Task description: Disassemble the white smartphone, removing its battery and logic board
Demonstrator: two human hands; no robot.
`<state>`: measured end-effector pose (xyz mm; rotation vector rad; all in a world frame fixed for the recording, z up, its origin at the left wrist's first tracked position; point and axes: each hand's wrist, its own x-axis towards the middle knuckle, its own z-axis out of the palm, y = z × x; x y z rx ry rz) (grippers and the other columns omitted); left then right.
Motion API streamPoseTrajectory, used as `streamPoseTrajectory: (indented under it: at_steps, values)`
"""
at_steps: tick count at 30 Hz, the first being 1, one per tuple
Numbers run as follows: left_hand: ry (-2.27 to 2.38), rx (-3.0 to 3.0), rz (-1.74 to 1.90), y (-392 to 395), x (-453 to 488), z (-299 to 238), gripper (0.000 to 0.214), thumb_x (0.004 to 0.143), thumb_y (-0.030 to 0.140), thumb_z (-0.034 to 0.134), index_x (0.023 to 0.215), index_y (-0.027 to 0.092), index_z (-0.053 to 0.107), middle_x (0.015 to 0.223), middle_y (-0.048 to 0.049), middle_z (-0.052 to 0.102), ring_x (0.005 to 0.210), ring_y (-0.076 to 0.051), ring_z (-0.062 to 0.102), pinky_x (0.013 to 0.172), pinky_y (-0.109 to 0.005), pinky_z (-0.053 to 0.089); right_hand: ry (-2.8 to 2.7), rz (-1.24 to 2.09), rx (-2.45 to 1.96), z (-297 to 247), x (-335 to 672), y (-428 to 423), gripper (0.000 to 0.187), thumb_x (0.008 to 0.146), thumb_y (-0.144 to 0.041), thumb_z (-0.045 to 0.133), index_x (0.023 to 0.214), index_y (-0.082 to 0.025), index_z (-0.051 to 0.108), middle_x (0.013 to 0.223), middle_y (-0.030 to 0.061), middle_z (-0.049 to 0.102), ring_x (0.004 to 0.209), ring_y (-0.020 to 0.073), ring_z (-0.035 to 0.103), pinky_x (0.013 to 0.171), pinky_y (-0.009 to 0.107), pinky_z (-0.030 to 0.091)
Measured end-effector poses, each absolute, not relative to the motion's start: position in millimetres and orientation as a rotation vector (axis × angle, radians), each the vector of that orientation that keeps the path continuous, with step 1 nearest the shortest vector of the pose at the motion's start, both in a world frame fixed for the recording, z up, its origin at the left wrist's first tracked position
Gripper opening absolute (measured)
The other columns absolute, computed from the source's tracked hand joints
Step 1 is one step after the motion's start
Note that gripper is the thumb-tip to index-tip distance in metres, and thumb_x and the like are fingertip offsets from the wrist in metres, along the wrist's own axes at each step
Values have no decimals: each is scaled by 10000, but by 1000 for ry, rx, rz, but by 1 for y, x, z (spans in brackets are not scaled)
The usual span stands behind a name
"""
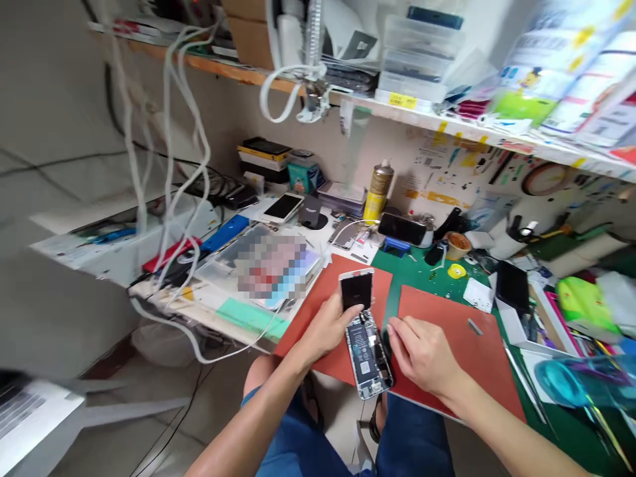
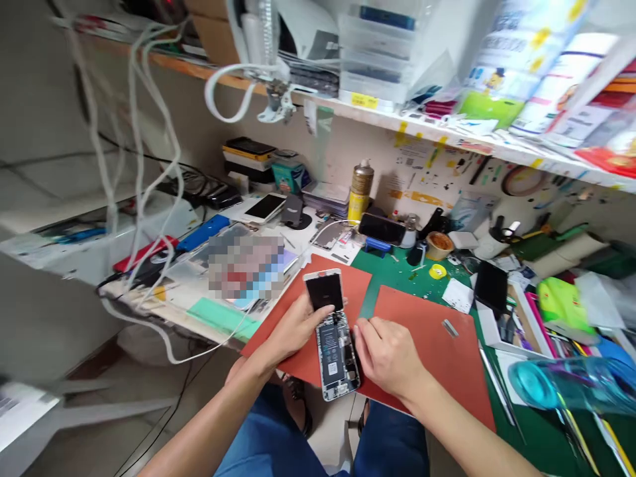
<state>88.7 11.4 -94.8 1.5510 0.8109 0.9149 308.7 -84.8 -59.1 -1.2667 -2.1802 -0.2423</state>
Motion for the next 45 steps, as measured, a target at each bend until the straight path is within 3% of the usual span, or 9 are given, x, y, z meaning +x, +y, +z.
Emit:
streamPoseTrajectory:
  at_steps: [7,10,13,15,22,27,31,35,45]
  values:
    - [841,1097,964,3,88,-73,667,868,523,878,1352,176,578,1184,-134,827,1048,-318,817,1029,-524,638,-2007,-162,-1448,-61,308,-114,263,1133,-191,459,1023,-170,697,770,19,669,633,148,628,605,278,521]
    - [838,1116,766,-6,88,-55,640,852,538,885,1316,181,625,1098,-114,835,933,-308,822,944,-502,670,-1940,-235,-1404,-51,317,-116,273,1080,-131,526,1318,-95,655,1141,144,768,1026,222,732,873,333,627]
    - [819,1286,527,-15,94,-40,603,838,585,873,1272,202,704,1113,-108,832,896,-309,809,905,-490,679,-2142,-371,-1380,-31,329,-119,574,1024,-83,571,1592,-90,488,1616,198,568,1555,356,443,1207,510,505]
    - [805,1406,409,-20,99,-35,576,795,577,899,1235,231,762,1185,-97,825,994,-330,796,971,-496,662,-2351,-369,-1366,-17,336,-121,639,1022,-117,585,1645,-136,442,1728,142,454,1642,392,272,1263,568,426]
    - [772,1444,13,-27,108,-36,631,791,663,851,1292,285,785,1078,-74,826,801,-313,807,724,-421,686,-2650,-152,-1295,0,346,-127,409,1042,-175,623,1436,-81,564,1365,148,710,1333,249,596,1132,398,487]
    - [1028,1605,350,-12,92,-33,695,836,856,663,1110,227,775,703,-31,752,473,-221,677,445,-287,522,-2384,93,-1482,-18,360,-138,403,979,-242,746,1346,-166,597,1278,97,713,1139,250,671,1025,410,557]
    - [1250,1804,830,-13,72,-50,596,943,756,594,675,226,637,545,0,640,457,-157,602,517,-245,464,-2003,262,-1668,-37,374,-140,514,897,-355,867,1331,-228,623,1227,76,683,1051,252,704,886,386,610]
    - [1258,1921,927,-24,69,-72,505,1032,614,553,723,225,641,569,28,566,511,-135,515,559,-250,388,-1841,179,-1785,-44,368,-107,395,942,-465,806,1227,-224,678,1031,40,664,867,232,716,692,346,579]
    - [1239,1857,914,-22,69,-82,430,1087,560,508,805,239,554,611,60,445,562,-142,411,576,-277,301,-2088,-36,-1980,-30,275,20,436,994,-573,728,1025,-139,723,1019,138,714,960,296,746,788,353,556]
